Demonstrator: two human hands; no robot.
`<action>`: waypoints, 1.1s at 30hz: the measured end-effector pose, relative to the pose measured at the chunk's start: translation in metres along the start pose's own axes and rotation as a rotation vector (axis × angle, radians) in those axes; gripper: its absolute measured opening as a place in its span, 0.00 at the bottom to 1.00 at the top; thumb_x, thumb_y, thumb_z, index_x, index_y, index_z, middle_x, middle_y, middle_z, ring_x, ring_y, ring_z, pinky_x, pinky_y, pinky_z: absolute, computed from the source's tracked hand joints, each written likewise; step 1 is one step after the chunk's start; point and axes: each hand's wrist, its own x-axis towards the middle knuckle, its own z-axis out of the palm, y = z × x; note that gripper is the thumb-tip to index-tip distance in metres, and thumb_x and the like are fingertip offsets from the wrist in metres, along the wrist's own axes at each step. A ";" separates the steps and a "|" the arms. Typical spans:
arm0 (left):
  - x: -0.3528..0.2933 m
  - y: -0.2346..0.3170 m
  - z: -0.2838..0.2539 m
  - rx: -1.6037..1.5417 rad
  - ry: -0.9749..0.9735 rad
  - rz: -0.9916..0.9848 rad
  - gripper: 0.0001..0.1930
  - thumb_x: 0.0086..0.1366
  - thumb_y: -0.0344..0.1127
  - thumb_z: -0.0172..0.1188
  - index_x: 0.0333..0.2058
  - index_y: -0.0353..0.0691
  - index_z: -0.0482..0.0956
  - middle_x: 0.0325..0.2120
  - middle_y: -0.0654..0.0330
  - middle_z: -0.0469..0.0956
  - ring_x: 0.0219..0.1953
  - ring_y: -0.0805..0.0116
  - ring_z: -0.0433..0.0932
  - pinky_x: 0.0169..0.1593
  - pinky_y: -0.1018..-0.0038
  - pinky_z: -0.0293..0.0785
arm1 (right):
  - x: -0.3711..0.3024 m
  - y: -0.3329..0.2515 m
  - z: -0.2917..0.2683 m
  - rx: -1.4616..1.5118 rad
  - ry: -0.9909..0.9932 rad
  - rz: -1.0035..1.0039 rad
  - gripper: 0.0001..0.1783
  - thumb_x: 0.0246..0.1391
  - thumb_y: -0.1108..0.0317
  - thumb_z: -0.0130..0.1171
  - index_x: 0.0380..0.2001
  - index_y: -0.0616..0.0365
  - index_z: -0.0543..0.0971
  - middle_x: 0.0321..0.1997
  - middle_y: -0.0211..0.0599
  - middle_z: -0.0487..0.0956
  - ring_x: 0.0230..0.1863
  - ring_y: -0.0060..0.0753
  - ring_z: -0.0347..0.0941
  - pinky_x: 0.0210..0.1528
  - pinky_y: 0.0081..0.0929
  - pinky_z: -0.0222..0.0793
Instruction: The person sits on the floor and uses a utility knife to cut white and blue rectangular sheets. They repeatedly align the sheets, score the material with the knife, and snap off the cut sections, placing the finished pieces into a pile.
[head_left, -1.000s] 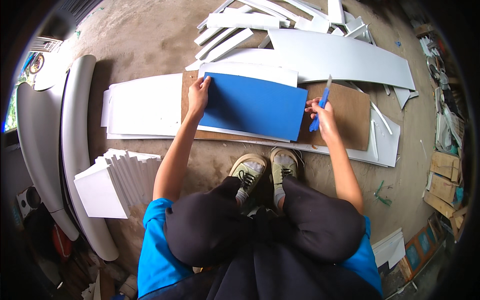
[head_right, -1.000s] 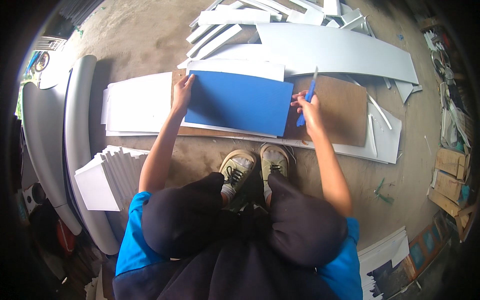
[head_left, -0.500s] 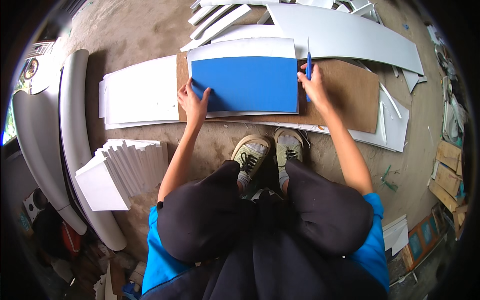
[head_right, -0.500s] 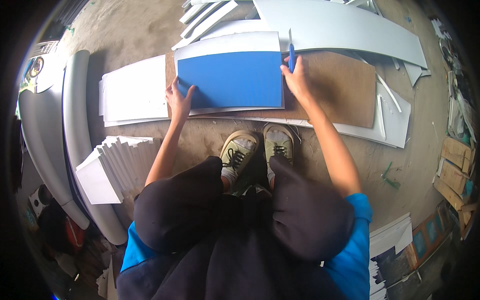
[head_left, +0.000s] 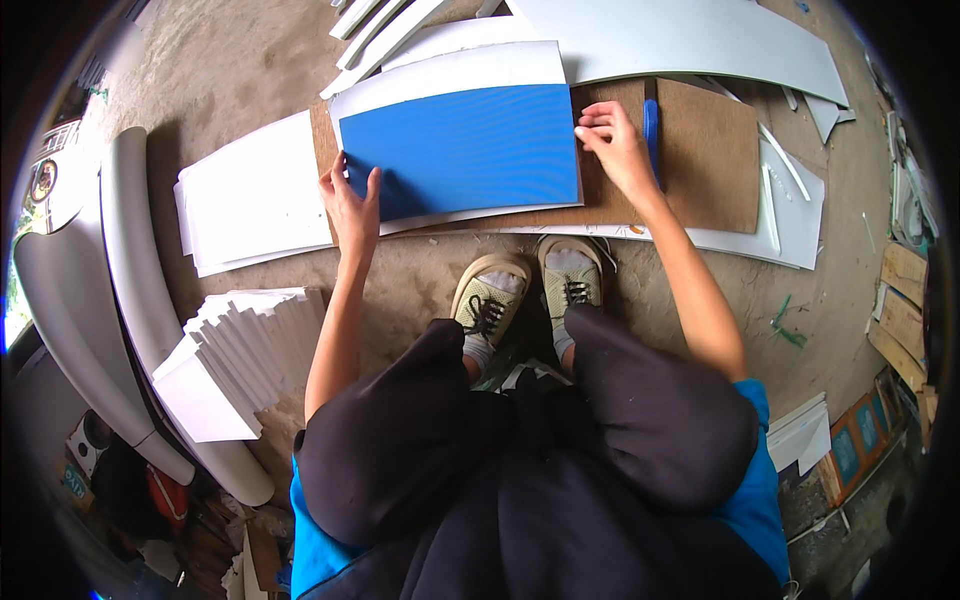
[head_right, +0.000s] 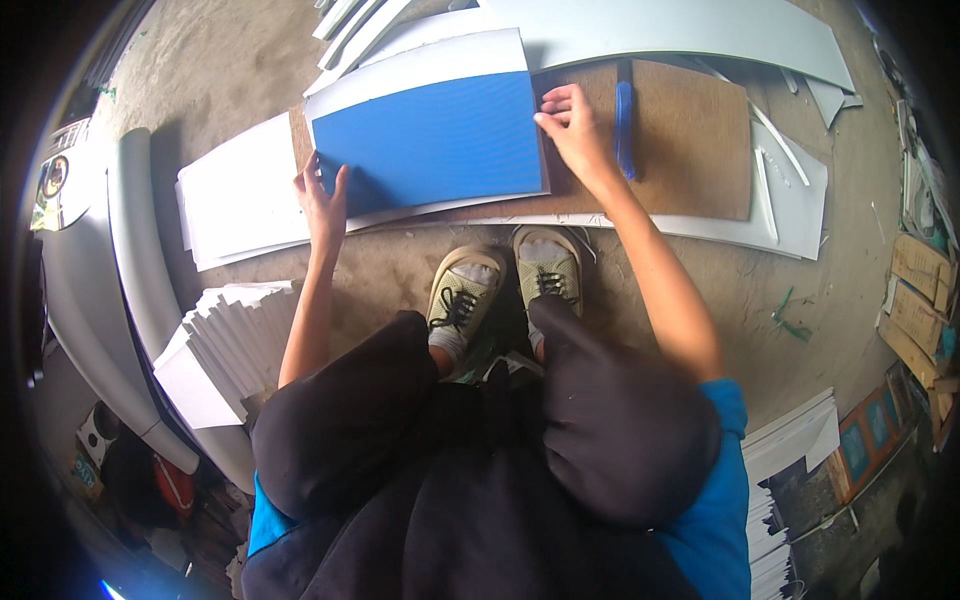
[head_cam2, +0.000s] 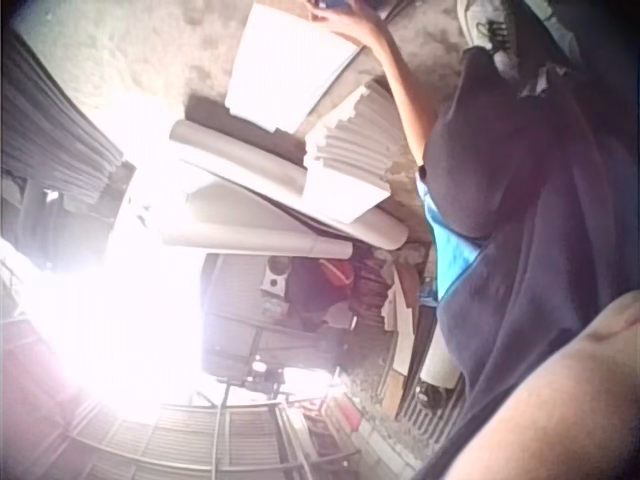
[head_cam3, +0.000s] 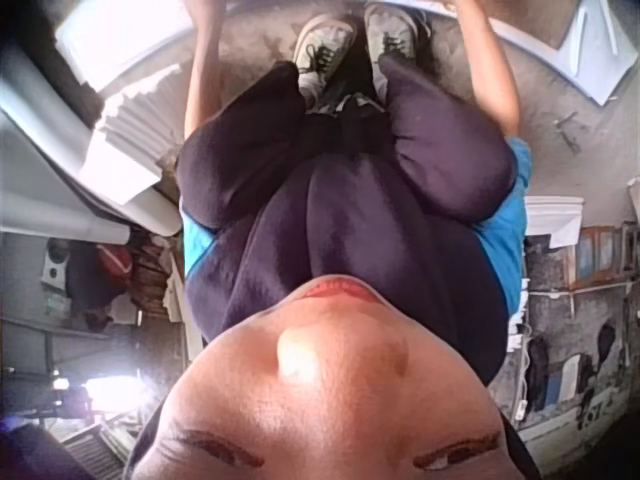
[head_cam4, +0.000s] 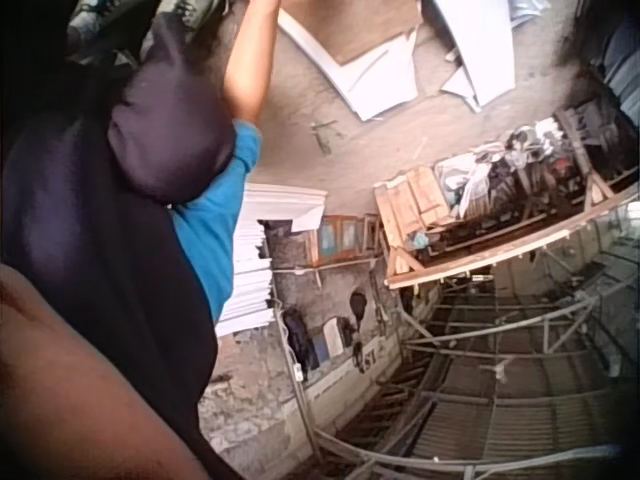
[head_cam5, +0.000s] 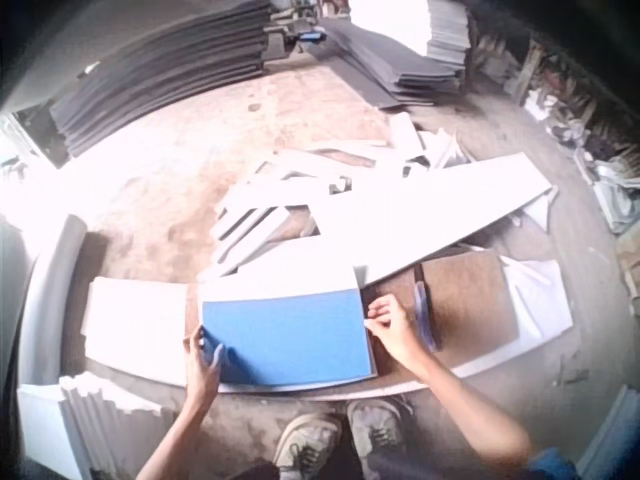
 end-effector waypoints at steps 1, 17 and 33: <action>-0.001 0.002 0.000 -0.023 -0.009 -0.003 0.30 0.55 0.41 0.59 0.54 0.38 0.60 0.43 0.49 0.61 0.46 0.55 0.63 0.52 0.63 0.61 | 0.001 0.004 0.001 -0.118 -0.013 0.045 0.16 0.45 0.73 0.59 0.38 0.61 0.67 0.36 0.39 0.76 0.34 0.28 0.73 0.35 0.23 0.70; -0.020 -0.033 -0.025 -0.078 0.043 -0.139 0.33 0.53 0.41 0.62 0.55 0.36 0.60 0.44 0.52 0.60 0.43 0.61 0.63 0.49 0.67 0.62 | 0.034 -0.006 0.048 0.046 -0.101 -0.020 0.20 0.42 0.82 0.57 0.39 0.61 0.63 0.35 0.40 0.75 0.35 0.27 0.74 0.35 0.21 0.71; -0.031 -0.025 -0.033 -0.175 -0.016 -0.254 0.32 0.54 0.42 0.61 0.55 0.40 0.60 0.48 0.48 0.59 0.47 0.59 0.66 0.47 0.67 0.68 | 0.024 -0.012 0.043 -0.052 -0.091 0.032 0.18 0.43 0.79 0.57 0.38 0.57 0.65 0.33 0.37 0.78 0.30 0.23 0.74 0.31 0.20 0.71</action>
